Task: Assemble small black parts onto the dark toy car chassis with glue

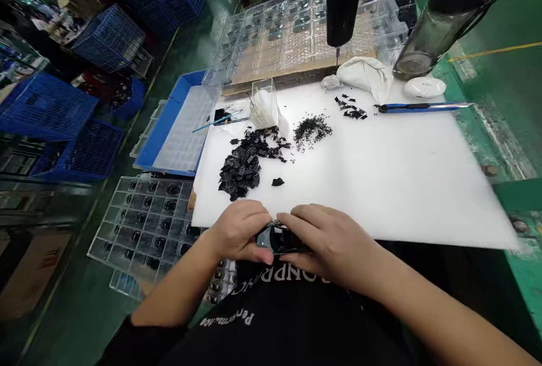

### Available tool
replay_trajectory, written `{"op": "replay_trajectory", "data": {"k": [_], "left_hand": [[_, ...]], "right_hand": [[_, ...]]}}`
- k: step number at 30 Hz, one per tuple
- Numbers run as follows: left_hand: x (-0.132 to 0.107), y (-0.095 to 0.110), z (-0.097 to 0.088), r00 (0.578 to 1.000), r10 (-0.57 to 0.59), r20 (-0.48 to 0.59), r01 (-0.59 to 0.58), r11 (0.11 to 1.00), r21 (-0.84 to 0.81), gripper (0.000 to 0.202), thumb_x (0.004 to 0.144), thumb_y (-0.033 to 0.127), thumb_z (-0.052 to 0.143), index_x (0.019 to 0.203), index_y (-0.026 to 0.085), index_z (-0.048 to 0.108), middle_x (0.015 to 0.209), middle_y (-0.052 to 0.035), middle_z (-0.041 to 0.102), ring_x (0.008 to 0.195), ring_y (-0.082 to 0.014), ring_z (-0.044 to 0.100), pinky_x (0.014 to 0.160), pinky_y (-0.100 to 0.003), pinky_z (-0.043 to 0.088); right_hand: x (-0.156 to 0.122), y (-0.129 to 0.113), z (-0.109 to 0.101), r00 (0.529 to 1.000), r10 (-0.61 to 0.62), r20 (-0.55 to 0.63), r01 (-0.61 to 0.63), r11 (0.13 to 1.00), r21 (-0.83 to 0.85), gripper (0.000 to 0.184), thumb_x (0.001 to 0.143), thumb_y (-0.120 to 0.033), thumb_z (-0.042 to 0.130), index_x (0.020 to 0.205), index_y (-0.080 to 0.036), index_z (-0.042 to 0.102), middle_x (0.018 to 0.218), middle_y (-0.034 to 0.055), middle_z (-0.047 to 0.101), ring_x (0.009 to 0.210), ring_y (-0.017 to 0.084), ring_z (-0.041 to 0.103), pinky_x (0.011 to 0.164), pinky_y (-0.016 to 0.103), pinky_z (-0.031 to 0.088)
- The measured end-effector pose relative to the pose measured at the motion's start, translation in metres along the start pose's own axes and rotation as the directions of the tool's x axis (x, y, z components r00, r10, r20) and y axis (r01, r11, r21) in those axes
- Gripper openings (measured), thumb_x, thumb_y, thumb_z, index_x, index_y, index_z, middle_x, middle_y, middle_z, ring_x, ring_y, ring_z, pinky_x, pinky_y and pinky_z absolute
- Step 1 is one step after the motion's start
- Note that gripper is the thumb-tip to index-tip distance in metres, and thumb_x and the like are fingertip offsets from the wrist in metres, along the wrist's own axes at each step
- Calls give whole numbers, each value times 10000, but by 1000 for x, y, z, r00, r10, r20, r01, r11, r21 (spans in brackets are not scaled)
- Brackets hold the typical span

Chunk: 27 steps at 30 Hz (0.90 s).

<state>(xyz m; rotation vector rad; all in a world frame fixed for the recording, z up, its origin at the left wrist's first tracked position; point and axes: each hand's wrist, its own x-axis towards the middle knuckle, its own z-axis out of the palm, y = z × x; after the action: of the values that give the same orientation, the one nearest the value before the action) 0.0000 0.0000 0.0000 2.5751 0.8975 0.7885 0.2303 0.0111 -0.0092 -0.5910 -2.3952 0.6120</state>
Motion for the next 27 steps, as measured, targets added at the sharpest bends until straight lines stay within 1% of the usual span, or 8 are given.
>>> {"op": "replay_trajectory", "data": {"k": [6,11,14,16,19,22,25,27], "left_hand": [[-1,1,0,1000,4,-10,-4,1000,-26,520,900,634,443,705,161,538,547,2,470,521,-136,404,486,-291,297],[-2,-1,2,999,-39,5,39,997,-70,508,888,633,469,778,145,559,589,-9,514,541,-137,444,501,-277,335],[-4,-4,4,996,-88,7,88,986,-144,530,846,653,525,881,128,585,650,-27,563,583,-145,502,543,-270,397],[-7,-4,3,991,-135,0,131,962,-240,527,842,639,543,965,129,592,708,-41,594,631,-155,540,591,-276,436],[-11,1,-1,965,-257,44,255,897,-361,365,913,474,502,1068,155,588,803,-49,615,694,-152,563,657,-281,466],[-15,6,-5,910,-396,125,410,804,-431,261,912,305,507,1128,180,584,872,-42,618,750,-142,572,711,-274,479],[-19,9,-5,853,-484,193,503,671,-545,277,910,286,527,1165,191,583,909,-42,618,782,-142,577,722,-264,485],[-22,8,-3,833,-510,214,522,596,-610,285,922,297,519,1182,198,580,940,-49,626,797,-145,585,725,-265,490]], "right_hand": [[-1,-2,-1,1000,-7,3,7,1000,-2,437,930,-360,598,1270,-100,506,993,142,649,798,230,637,658,327,529],[-2,1,1,1000,4,4,-4,1000,-20,453,932,-380,594,1280,-108,496,1013,147,648,821,237,643,663,329,534],[-3,4,0,1000,11,6,-11,1000,-20,462,928,-385,601,1281,-108,493,1013,146,644,815,234,638,654,328,533],[-3,5,0,1000,10,-2,-10,1000,-20,464,927,-379,605,1285,-105,490,1013,147,643,817,234,637,651,328,534],[-2,7,1,1000,9,-22,-10,1000,-28,463,925,-361,614,1290,-106,487,1023,153,645,836,240,643,669,333,542],[-2,7,2,999,12,-41,-14,999,-46,465,917,-358,626,1290,-115,492,1028,152,648,849,248,650,694,342,551],[-3,7,3,999,20,-50,-22,999,-41,469,909,-357,639,1289,-120,500,1032,150,648,856,249,656,711,346,557],[-3,8,4,998,28,-53,-30,999,-28,471,905,-352,646,1288,-119,504,1037,150,647,863,249,659,721,347,560]]}}
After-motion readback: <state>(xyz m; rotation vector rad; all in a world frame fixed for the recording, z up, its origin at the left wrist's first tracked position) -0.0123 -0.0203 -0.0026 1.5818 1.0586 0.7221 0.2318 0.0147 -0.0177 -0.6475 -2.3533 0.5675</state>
